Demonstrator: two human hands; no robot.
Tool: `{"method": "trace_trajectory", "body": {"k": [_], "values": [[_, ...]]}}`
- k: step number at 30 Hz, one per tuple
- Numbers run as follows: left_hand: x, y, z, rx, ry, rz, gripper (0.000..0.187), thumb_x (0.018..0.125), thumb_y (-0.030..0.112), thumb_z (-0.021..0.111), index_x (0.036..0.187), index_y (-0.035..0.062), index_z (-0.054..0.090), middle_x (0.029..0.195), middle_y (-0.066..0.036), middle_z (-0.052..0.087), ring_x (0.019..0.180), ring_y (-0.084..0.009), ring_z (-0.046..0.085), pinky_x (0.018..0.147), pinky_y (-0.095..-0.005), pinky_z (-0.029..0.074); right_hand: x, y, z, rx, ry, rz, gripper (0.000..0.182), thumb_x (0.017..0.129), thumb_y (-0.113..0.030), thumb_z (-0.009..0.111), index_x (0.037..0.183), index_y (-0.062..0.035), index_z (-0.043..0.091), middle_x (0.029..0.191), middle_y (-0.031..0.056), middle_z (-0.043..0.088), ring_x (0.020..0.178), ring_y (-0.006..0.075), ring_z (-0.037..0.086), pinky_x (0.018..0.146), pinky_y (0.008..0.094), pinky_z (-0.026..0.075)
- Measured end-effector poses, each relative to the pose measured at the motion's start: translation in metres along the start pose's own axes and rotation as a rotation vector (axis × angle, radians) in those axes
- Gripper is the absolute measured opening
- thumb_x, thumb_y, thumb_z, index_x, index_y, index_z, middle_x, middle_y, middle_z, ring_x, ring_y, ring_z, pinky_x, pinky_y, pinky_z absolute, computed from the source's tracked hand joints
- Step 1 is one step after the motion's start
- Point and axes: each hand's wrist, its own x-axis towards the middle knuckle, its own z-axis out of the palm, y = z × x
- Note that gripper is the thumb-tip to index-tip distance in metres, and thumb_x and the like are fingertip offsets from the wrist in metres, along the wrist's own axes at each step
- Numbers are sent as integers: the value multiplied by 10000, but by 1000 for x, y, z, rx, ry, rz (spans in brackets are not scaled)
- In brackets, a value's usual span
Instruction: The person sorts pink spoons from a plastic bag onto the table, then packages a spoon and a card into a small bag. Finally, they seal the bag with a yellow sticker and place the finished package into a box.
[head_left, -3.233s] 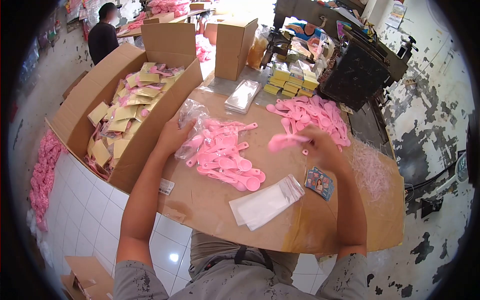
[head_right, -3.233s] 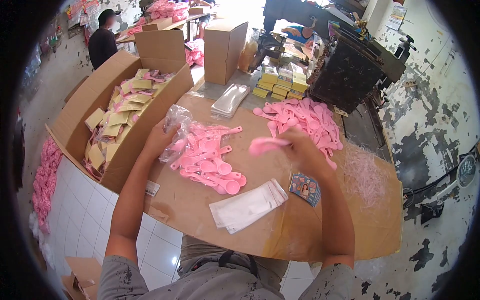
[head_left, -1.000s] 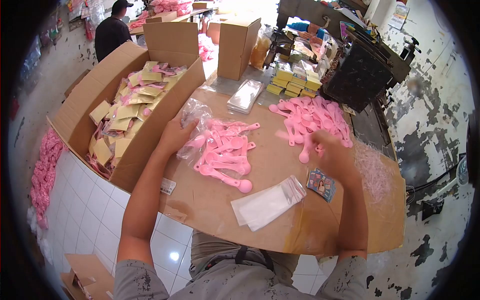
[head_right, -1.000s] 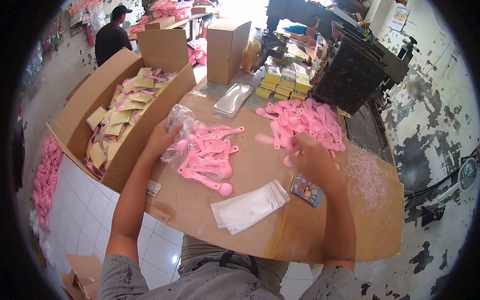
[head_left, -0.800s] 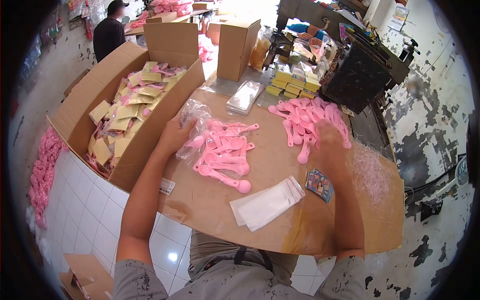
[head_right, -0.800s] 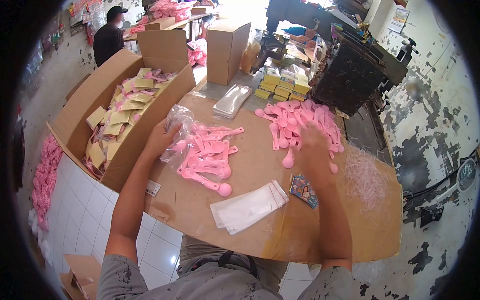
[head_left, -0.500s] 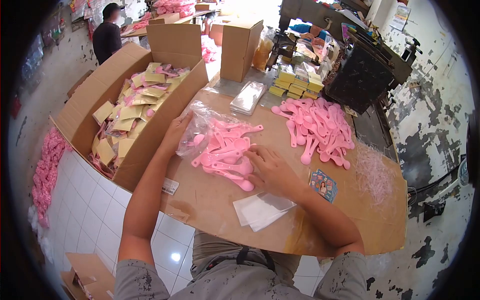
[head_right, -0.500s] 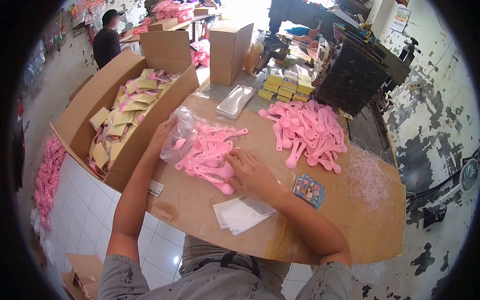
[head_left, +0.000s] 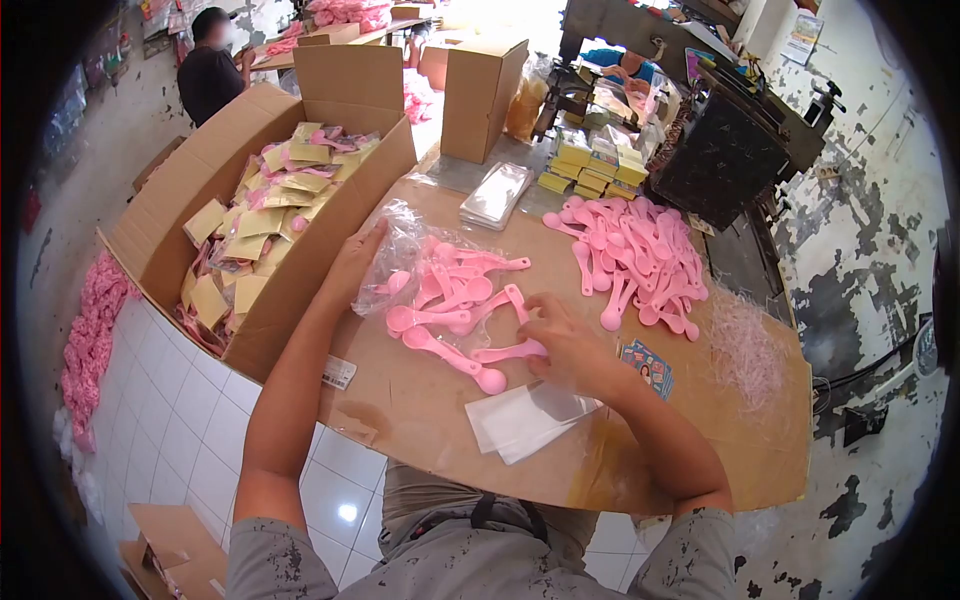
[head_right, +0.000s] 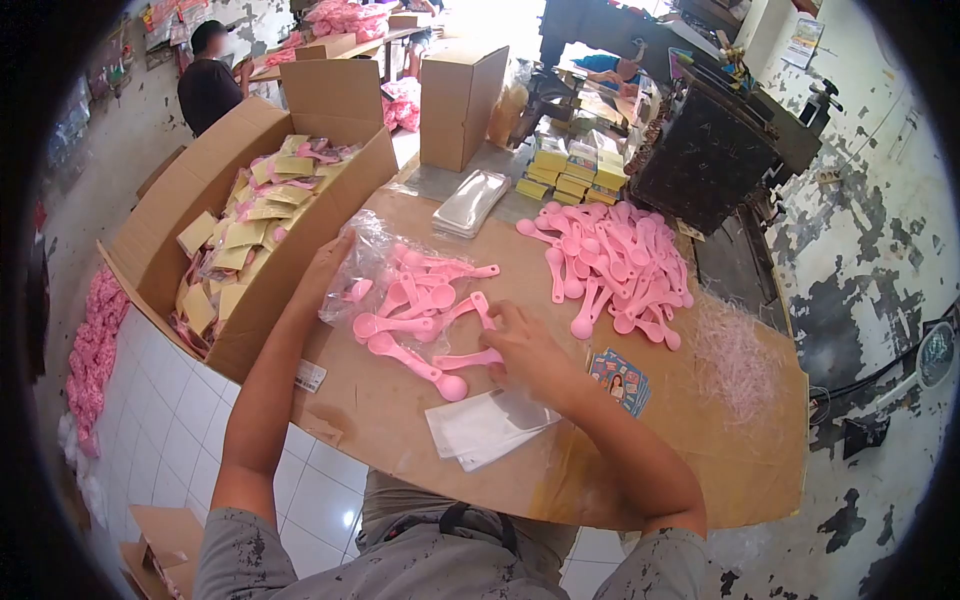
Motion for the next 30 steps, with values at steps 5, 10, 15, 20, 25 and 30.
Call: {"method": "trace_trajectory", "body": {"k": [5, 10, 15, 20, 25, 30], "values": [[-2, 3, 3, 31, 0, -5, 571, 1072, 509, 568, 1134, -36, 726, 1031, -43, 713, 928, -96, 611, 858, -264, 496, -13, 17, -11, 131, -90, 313, 339, 804, -75, 744, 1136, -83, 675, 1246, 176, 581, 1194, 376, 576, 1050, 458, 469], [-4, 4, 4, 60, 9, 5, 599, 1074, 514, 558, 1194, -51, 717, 1065, -62, 728, 970, -105, 631, 893, -270, 503, -18, 88, -8, -378, 144, 328, 336, 850, -91, 687, 1185, -73, 666, 1250, 151, 590, 1177, 351, 591, 1013, 467, 491], [1, -3, 1, 46, -6, -10, 597, 1077, 517, 550, 1177, -48, 714, 1042, -61, 724, 931, -103, 631, 864, -273, 508, -13, 54, -7, -189, 315, 180, 368, 844, -110, 727, 1203, -43, 685, 1210, 130, 627, 1141, 342, 620, 1016, 477, 495], [-4, 4, 4, 18, -1, -6, 570, 1079, 515, 549, 1115, -27, 722, 997, -39, 707, 888, -96, 612, 827, -274, 505, -5, -32, 21, 147, -19, -44, 471, 864, -164, 750, 1310, -66, 633, 1275, 127, 618, 1191, 331, 604, 1049, 448, 478], [-5, 4, 6, 1, 53, 34, 530, 1082, 504, 552, 1050, 5, 725, 954, -15, 681, 847, -80, 582, 775, -261, 489, 9, -40, 39, 120, 34, -163, 517, 868, -141, 743, 1367, -89, 617, 1344, 141, 592, 1250, 333, 579, 1079, 432, 460], [-3, 4, 5, -55, 29, 27, 510, 1084, 492, 555, 1011, 17, 723, 901, -1, 668, 810, -76, 567, 749, -257, 478, 8, -11, 35, 34, -39, -365, 440, 861, -74, 713, 1299, -93, 677, 1337, 138, 608, 1254, 321, 593, 1074, 411, 467]]}}
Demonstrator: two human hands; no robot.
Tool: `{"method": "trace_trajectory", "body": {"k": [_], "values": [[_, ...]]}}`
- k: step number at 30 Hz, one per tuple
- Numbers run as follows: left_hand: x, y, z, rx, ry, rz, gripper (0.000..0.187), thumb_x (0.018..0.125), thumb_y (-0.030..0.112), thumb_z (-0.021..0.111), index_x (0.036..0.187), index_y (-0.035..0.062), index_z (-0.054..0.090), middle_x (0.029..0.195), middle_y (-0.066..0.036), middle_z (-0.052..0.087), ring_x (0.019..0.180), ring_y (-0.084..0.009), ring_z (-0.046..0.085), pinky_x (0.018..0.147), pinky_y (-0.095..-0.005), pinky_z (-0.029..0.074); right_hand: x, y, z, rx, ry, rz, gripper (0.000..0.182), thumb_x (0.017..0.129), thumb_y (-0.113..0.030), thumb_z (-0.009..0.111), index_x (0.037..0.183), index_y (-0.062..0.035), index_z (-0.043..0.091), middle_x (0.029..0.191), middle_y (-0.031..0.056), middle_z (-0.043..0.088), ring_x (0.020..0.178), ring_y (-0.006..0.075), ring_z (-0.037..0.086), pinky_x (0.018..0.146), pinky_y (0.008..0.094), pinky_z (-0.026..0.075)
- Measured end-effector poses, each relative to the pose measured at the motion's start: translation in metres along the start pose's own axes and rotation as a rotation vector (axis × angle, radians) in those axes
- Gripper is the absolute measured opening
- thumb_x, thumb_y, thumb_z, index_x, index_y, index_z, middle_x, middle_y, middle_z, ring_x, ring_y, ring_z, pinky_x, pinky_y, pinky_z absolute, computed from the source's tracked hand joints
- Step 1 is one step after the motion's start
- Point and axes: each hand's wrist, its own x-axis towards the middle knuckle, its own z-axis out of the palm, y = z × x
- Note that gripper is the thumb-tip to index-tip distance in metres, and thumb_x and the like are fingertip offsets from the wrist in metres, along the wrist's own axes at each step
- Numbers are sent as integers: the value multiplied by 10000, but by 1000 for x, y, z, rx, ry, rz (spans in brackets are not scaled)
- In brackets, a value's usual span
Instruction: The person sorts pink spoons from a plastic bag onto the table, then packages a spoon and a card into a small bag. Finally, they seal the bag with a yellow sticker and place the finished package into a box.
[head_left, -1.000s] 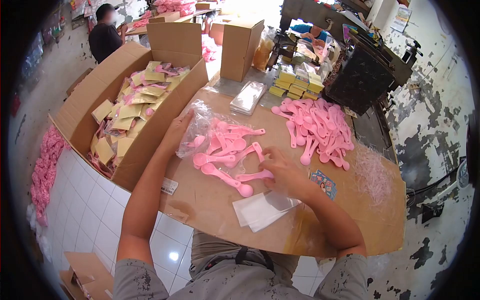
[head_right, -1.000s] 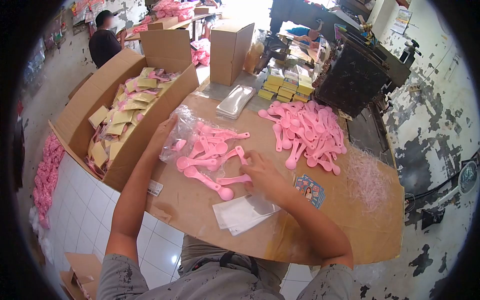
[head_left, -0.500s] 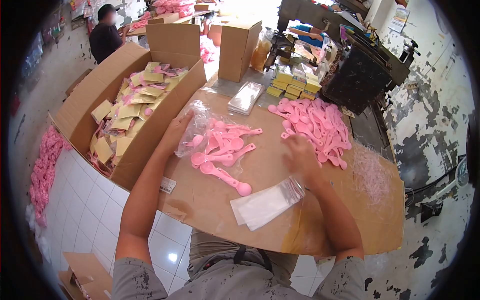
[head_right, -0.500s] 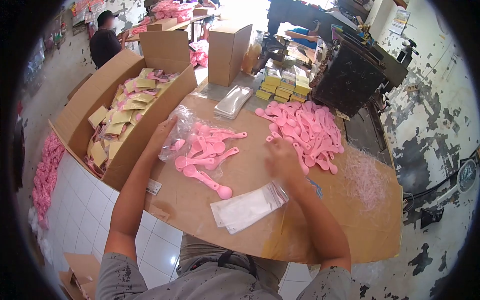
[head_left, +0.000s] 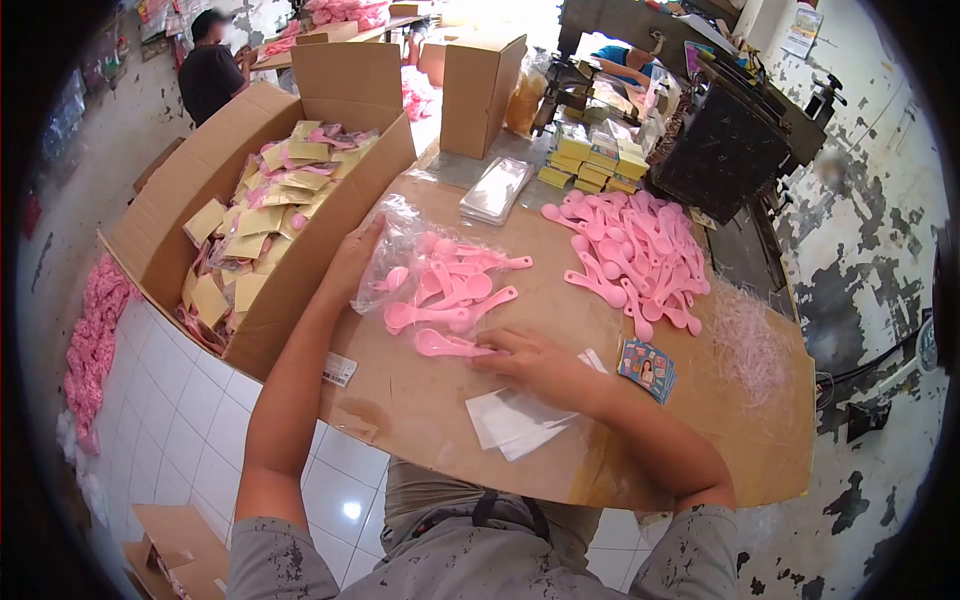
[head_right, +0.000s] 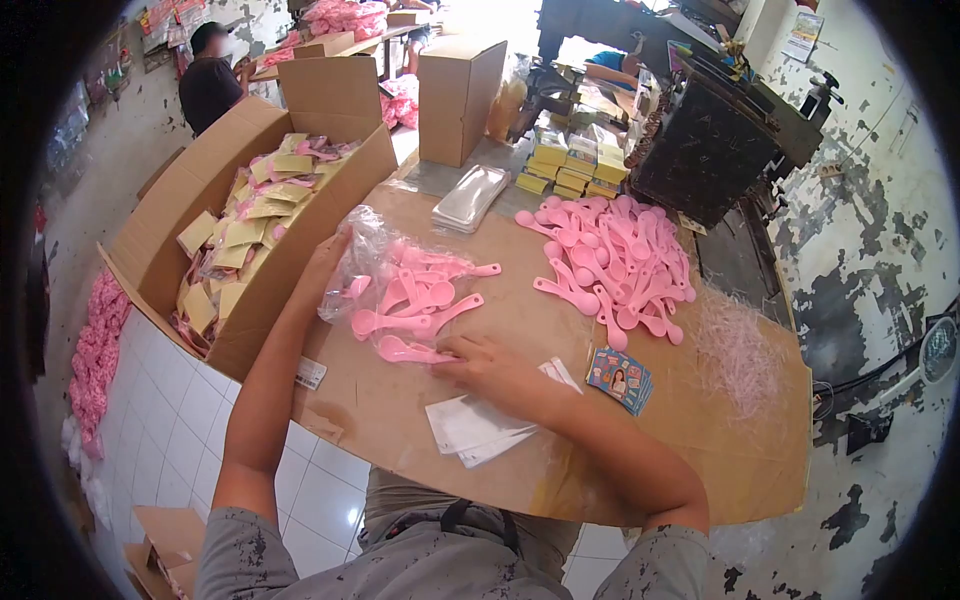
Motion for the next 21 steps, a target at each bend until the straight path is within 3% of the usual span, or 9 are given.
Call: {"method": "trace_trajectory", "body": {"k": [6, 9, 12, 17, 21], "values": [[2, -3, -4, 50, 0, -1, 533, 1083, 501, 548, 1005, 4, 727, 901, -12, 685, 807, -84, 583, 756, -274, 491, -46, 46, -50, -68, -74, 284, 249, 835, -84, 698, 1079, -73, 743, 1245, 106, 650, 1151, 300, 628, 993, 426, 497], [0, 0, -2, 63, -11, -16, 556, 1082, 513, 542, 1011, -6, 728, 910, -21, 695, 818, -89, 590, 769, -277, 494, -72, 72, -72, -342, -110, 444, 162, 853, -63, 678, 1006, -63, 731, 1192, 108, 661, 1100, 310, 636, 962, 448, 502], [-2, 4, 3, 41, 4, -21, 575, 1083, 520, 533, 1036, -19, 728, 930, -30, 701, 839, -91, 597, 784, -275, 497, -73, 70, -70, -683, 176, 488, 114, 871, -67, 673, 977, -56, 714, 1183, 111, 671, 1109, 311, 647, 986, 447, 505], [-2, 2, 4, 51, 15, 5, 593, 1086, 526, 522, 1101, -31, 724, 981, -46, 701, 885, -102, 604, 821, -275, 503, -16, 50, -39, -120, 112, 297, 289, 908, -126, 683, 1191, -70, 686, 1385, 128, 601, 1303, 325, 581, 1107, 443, 459], [-9, 11, 5, 56, 45, -26, 593, 1089, 525, 518, 1126, -30, 722, 1006, -47, 697, 916, -111, 604, 850, -277, 500, 17, 54, -17, -282, 161, 213, 384, 911, -133, 712, 1288, -81, 662, 1516, 156, 515, 1362, 338, 540, 1139, 447, 433]]}}
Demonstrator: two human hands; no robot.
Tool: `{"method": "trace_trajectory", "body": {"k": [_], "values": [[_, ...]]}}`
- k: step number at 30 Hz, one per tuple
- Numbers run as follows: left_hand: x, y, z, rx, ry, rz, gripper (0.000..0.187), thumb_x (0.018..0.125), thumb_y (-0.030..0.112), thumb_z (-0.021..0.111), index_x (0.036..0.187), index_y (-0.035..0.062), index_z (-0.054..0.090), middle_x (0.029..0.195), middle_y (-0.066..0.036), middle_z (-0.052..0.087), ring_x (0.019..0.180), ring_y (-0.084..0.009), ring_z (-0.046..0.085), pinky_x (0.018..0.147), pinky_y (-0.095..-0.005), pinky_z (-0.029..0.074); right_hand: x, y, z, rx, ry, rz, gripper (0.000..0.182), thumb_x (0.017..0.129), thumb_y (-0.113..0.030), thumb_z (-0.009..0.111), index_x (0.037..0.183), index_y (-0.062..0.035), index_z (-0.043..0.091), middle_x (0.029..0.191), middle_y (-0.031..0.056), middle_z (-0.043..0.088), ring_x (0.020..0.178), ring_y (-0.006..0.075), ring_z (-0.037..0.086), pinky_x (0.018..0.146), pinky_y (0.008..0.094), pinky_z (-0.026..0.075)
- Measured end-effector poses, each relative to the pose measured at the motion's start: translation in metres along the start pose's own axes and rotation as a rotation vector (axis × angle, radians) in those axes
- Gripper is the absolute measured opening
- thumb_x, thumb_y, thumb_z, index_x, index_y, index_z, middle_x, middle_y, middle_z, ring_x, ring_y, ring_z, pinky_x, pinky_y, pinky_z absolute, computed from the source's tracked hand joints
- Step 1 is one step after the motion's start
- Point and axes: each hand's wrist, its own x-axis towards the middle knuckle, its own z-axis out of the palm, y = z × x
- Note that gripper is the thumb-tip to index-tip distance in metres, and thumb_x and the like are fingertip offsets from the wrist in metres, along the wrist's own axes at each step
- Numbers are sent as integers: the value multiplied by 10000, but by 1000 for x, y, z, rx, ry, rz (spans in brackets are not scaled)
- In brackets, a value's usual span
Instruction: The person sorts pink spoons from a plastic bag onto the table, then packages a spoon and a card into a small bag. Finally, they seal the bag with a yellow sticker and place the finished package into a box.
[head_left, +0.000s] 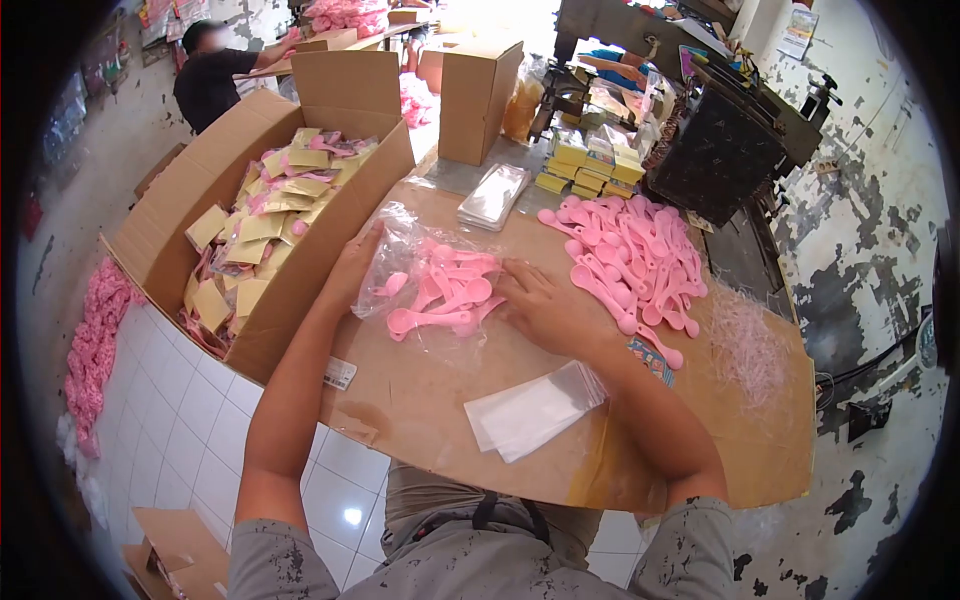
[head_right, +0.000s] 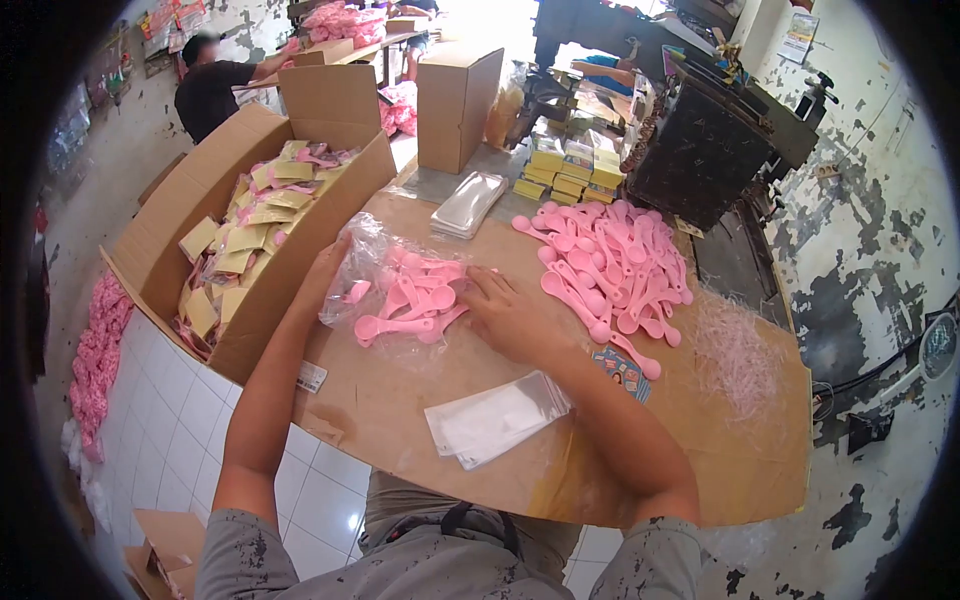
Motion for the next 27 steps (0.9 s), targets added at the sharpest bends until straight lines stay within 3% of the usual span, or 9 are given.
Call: {"method": "trace_trajectory", "body": {"k": [5, 8, 14, 17, 23, 27], "values": [[2, -1, -3, -5, 0, -4, 570, 1087, 520, 529, 1094, -16, 725, 986, -33, 692, 892, -95, 593, 820, -270, 497, 2, 3, -2, 131, -77, 108, 381, 873, -145, 776, 1242, -108, 689, 1415, 150, 559, 1263, 337, 589, 1090, 441, 473], [6, -4, -1, -41, -14, -1, 557, 1083, 521, 536, 1051, -2, 726, 938, -20, 685, 839, -86, 583, 778, -269, 493, -17, -10, -19, 203, -145, 208, 330, 920, -177, 760, 1241, -119, 707, 1370, 128, 565, 1172, 290, 632, 1008, 394, 532], [10, -13, -4, -57, -54, -24, 548, 1078, 526, 541, 995, 17, 725, 868, -11, 675, 771, -80, 574, 717, -268, 478, -60, 27, -40, 339, -170, 204, 308, 835, -105, 818, 1135, -81, 749, 1337, 133, 583, 1114, 308, 646, 969, 402, 547], [13, -18, -5, -46, -55, -9, 551, 1079, 527, 538, 972, 21, 726, 847, -10, 671, 756, -79, 571, 703, -268, 473, -70, 57, -58, 200, -257, 264, 318, 807, -103, 817, 1110, -43, 740, 1304, 132, 604, 1151, 329, 625, 985, 427, 526], [9, -9, -1, 27, -14, 27, 559, 1081, 530, 532, 938, 26, 726, 823, -3, 663, 738, -78, 562, 698, -270, 470, -73, 72, -45, -233, -103, 449, 367, 792, -88, 749, 1153, -45, 698, 1287, 111, 619, 1235, 340, 581, 1067, 443, 448], [1, -1, 0, 38, -18, 16, 563, 1083, 529, 528, 951, 20, 728, 850, -12, 672, 760, -82, 567, 715, -272, 473, -49, 45, -41, -162, -92, 372, 435, 811, -53, 692, 1244, -69, 654, 1297, 115, 615, 1261, 325, 570, 1081, 438, 445]]}}
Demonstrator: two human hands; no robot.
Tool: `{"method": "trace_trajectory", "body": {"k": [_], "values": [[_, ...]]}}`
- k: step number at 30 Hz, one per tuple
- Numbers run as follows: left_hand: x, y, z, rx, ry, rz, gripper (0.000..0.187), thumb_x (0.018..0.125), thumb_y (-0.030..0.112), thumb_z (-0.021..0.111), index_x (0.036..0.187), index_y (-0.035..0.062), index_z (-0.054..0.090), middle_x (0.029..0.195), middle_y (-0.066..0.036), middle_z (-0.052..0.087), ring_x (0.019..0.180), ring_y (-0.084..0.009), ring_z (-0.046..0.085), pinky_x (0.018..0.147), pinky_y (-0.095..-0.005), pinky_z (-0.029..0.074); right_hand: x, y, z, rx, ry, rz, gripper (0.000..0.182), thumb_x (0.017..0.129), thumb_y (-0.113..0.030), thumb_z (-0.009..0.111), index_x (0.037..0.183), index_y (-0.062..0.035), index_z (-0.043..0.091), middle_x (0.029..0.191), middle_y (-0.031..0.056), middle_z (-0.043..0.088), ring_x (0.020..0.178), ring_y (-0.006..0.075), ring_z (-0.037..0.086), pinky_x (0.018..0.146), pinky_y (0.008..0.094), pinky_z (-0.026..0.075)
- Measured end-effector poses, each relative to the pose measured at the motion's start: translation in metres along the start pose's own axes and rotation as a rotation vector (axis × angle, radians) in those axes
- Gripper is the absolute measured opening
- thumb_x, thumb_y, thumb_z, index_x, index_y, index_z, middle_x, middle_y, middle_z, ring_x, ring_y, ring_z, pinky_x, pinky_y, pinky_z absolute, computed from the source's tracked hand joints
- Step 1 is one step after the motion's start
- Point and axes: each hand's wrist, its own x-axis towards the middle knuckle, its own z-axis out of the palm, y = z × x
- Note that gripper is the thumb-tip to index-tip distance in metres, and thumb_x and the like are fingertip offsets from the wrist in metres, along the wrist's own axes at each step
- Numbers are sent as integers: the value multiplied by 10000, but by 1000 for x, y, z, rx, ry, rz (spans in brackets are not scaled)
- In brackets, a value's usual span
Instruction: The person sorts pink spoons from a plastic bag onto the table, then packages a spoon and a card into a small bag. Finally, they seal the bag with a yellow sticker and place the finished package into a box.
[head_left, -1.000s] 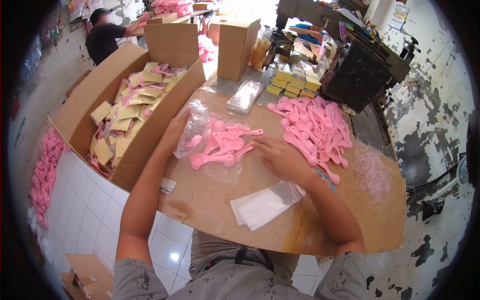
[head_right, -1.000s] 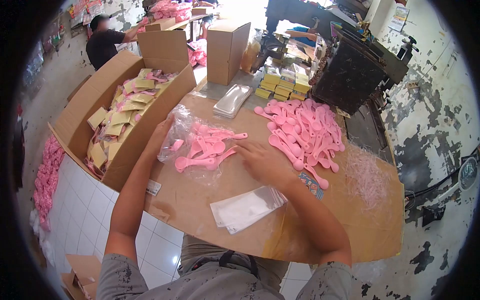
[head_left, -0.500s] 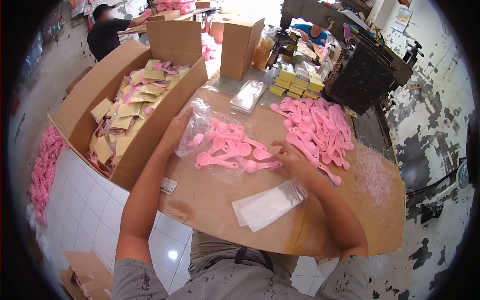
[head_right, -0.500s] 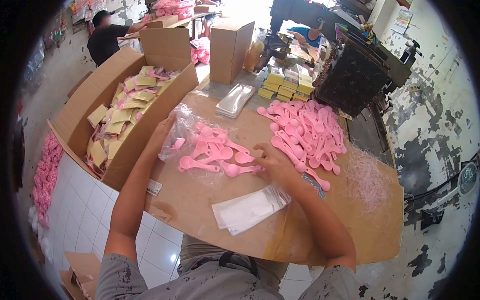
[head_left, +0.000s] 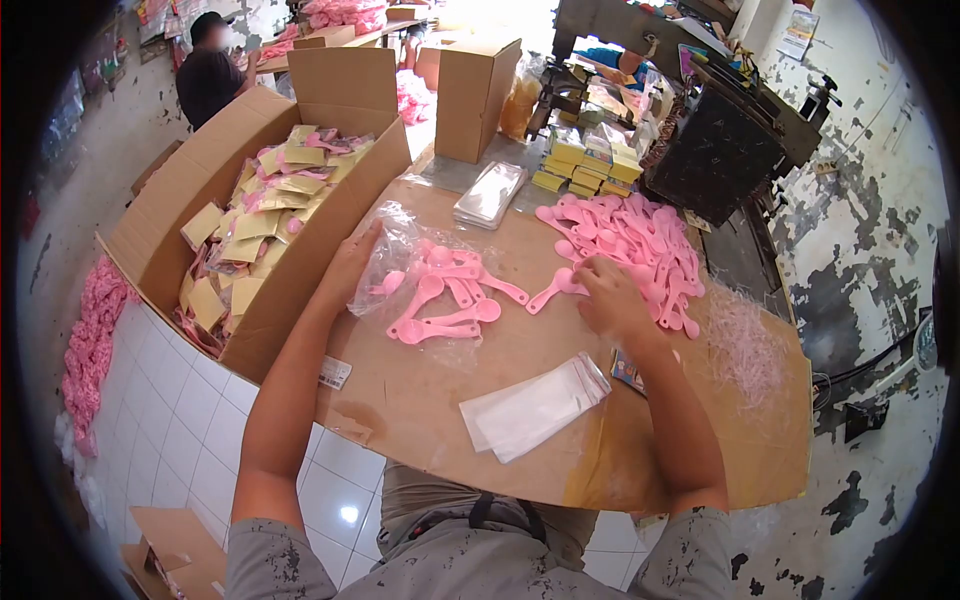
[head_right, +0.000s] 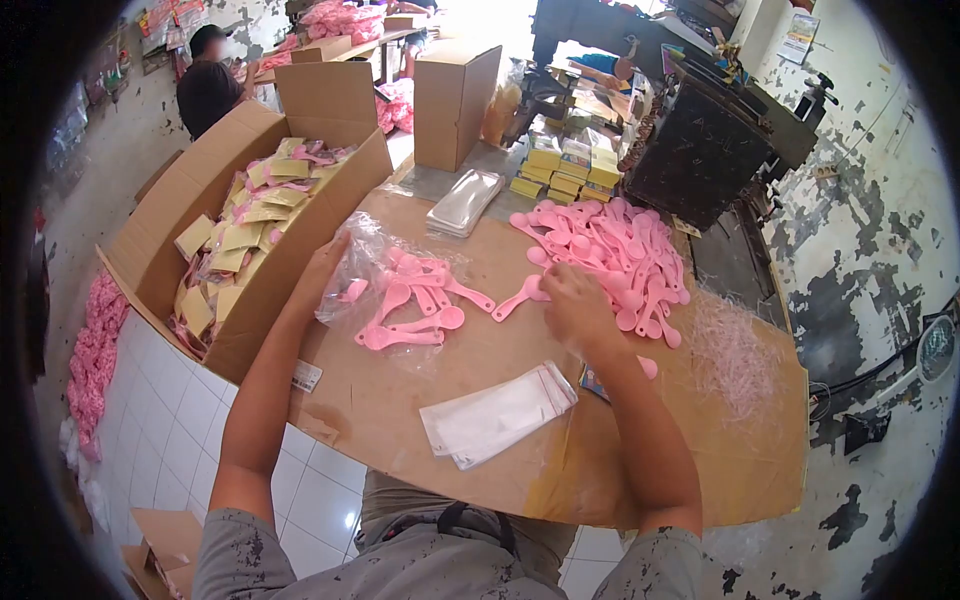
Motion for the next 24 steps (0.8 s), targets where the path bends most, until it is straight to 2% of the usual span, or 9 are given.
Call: {"method": "trace_trajectory", "body": {"k": [2, 8, 11, 14, 17, 21, 24], "values": [[-2, 4, 2, -4, 6, 5, 571, 1085, 527, 524, 975, 7, 730, 876, -23, 681, 784, -88, 576, 737, -276, 479, 10, -2, 12, 75, 7, -132, 458, 822, -46, 676, 1277, -79, 641, 1319, 120, 611, 1274, 322, 568, 1090, 442, 445], [6, -11, -4, 61, -20, -1, 621, 1089, 528, 505, 1093, -56, 716, 988, -66, 707, 899, -124, 608, 863, -291, 489, 17, -51, 15, 388, -47, -292, 426, 864, -47, 658, 1288, -87, 662, 1361, 111, 618, 1310, 307, 563, 1122, 452, 438], [3, -5, -3, 66, -23, 2, 649, 1089, 536, 497, 1143, -76, 704, 1044, -86, 708, 956, -142, 613, 917, -300, 483, 20, -57, 26, 308, 25, -278, 290, 875, -82, 677, 1162, -70, 712, 1248, 93, 667, 1226, 289, 599, 1054, 443, 472], [5, -9, -4, 82, -17, 3, 674, 1085, 547, 498, 1194, -88, 694, 1100, -108, 709, 1014, -157, 614, 962, -310, 474, 27, -37, 28, -34, 86, -297, 151, 886, -131, 673, 1001, -63, 741, 1104, 80, 671, 1084, 278, 621, 975, 419, 483], [6, -13, -4, 87, -18, -8, 691, 1081, 555, 500, 1241, -93, 681, 1144, -123, 707, 1058, -166, 613, 999, -314, 463, 24, -6, 33, -20, 116, -192, 98, 868, -94, 695, 957, -59, 720, 1075, 66, 689, 1047, 285, 619, 903, 425, 489], [1, -6, -2, 132, -14, -21, 709, 1080, 561, 497, 1275, -100, 667, 1192, -134, 704, 1102, -173, 612, 1036, -318, 450, 20, 34, 29, 38, 151, -122, 104, 874, -90, 694, 970, -60, 721, 1101, 78, 682, 1084, 293, 622, 945, 424, 486], [-2, -1, -2, 102, -30, -16, 728, 1081, 565, 494, 1312, -108, 645, 1244, -145, 693, 1147, -181, 606, 1069, -322, 435, 22, 37, 30, 60, 198, -147, 145, 885, -97, 697, 1024, -62, 716, 1154, 94, 679, 1127, 298, 627, 978, 420, 489]]}}
